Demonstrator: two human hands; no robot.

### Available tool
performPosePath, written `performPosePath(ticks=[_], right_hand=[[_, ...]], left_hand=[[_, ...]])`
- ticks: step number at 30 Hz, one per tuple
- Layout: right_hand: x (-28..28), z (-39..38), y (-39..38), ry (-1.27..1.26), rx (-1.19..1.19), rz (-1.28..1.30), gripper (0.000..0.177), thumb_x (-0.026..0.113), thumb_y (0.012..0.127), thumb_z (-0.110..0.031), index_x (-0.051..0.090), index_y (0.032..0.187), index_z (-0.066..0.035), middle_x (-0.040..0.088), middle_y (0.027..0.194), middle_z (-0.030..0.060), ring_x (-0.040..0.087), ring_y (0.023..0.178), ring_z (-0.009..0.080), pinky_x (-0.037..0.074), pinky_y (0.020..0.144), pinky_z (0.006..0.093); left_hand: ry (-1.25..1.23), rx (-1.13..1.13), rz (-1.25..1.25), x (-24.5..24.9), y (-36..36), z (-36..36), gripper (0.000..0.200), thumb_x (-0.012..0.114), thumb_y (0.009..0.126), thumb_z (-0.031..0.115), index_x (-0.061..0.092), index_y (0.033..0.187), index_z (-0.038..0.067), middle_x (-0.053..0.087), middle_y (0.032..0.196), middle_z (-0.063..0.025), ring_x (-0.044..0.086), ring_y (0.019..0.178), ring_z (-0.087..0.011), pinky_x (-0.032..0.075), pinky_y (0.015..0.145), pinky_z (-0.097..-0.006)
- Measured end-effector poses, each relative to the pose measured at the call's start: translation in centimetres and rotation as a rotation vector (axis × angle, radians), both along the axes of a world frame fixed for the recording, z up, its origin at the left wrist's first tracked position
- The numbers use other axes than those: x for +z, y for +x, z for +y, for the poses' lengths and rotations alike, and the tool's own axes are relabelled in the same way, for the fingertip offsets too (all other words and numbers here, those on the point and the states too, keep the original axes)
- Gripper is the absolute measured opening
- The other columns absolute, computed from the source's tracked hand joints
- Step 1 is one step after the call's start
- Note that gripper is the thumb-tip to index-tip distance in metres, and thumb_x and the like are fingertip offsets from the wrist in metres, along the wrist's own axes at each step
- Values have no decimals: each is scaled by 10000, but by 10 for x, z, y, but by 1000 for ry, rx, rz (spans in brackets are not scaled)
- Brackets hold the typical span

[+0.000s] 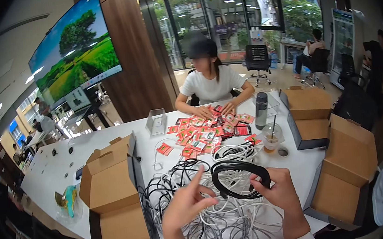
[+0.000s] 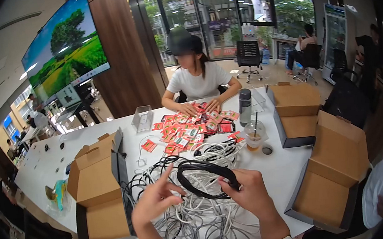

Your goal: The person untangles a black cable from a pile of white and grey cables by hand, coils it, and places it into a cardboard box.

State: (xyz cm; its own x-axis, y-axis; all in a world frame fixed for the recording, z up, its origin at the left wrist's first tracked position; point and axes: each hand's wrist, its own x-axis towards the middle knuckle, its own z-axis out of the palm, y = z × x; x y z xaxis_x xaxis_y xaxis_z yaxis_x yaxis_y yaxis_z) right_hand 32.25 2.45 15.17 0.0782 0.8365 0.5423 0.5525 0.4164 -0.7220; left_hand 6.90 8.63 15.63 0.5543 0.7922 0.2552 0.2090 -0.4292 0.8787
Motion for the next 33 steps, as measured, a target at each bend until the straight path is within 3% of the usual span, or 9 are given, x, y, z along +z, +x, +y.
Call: performPosePath(ticks=[3, 5, 6, 8, 15, 18, 21, 30, 33], right_hand=[[3, -7, 14, 19, -92, 7, 111, 694, 757, -58, 685, 860, -15, 628, 650, 85, 544, 509, 115, 425, 489, 265], [5, -8, 18, 60, -160, 29, 112, 689, 769, -39, 683, 876, -6, 632, 644, 57, 541, 518, 67, 418, 485, 236], [7, -6, 20, 21, -165, 91, 110, 692, 780, -45, 677, 881, -4, 628, 635, 49, 543, 514, 60, 409, 478, 228], [3, -3, 27, -37, -161, 200, 115, 699, 798, -55, 664, 895, -3, 613, 616, 27, 537, 507, 45, 387, 465, 211], [-4, 14, 51, -55, -46, 397, 134, 698, 823, -65, 614, 909, -5, 552, 634, -39, 475, 539, 12, 345, 457, 192], [0, 12, 51, -104, 25, 455, 137, 696, 831, -67, 611, 919, -7, 562, 653, -35, 490, 565, 10, 370, 472, 183], [2, 11, 51, -117, 44, 482, 153, 706, 823, -70, 609, 924, -6, 569, 664, -35, 500, 570, 11, 399, 488, 180], [-7, 19, 53, -145, -19, 365, 115, 692, 808, -55, 633, 899, -16, 510, 591, -58, 421, 516, 3, 316, 453, 203], [-6, 23, 47, -134, -102, 276, 108, 689, 808, -60, 637, 891, -15, 468, 549, -63, 378, 498, 7, 266, 444, 223]], left_hand=[[-178, -25, -154, 38, -1, 63, 678, 575, 918, 261, 234, 1470, 67, 624, 642, -57, 487, 445, -64, 381, 431, -204], [-230, 117, -321, 55, 26, 115, 537, 357, 994, 386, 347, 1428, 70, 365, 496, 62, 306, 423, -27, 209, 401, -213], [-268, 209, -295, 54, 42, 140, 522, 392, 991, 403, 399, 1395, 73, 319, 508, 79, 261, 433, -31, 178, 413, -224], [-115, 291, -170, 27, 69, 174, 388, 486, 964, 360, 581, 1073, 0, 485, 626, 29, 418, 530, -46, 330, 458, -223], [-81, -93, -166, -8, 106, 82, 457, 393, 1002, 395, 555, 1253, 49, 554, 893, 23, 468, 758, -56, 392, 611, -217], [109, -174, -211, -27, 111, 79, 380, 475, 981, 258, 520, 1277, 23, 542, 1109, -28, 507, 1013, -114, 421, 864, -259], [133, -123, -165, -24, 111, 68, 397, 528, 953, 165, 472, 1322, 29, 536, 1172, -35, 513, 1078, -139, 413, 916, -272], [-396, -136, -520, -34, 91, 43, 71, 557, 910, 71, 525, 969, 48, 610, 814, -26, 542, 677, -70, 411, 593, -205], [-510, -146, -583, -33, 75, 37, 146, 565, 909, 69, 539, 1047, 29, 623, 862, -41, 542, 653, -71, 446, 586, -203]])
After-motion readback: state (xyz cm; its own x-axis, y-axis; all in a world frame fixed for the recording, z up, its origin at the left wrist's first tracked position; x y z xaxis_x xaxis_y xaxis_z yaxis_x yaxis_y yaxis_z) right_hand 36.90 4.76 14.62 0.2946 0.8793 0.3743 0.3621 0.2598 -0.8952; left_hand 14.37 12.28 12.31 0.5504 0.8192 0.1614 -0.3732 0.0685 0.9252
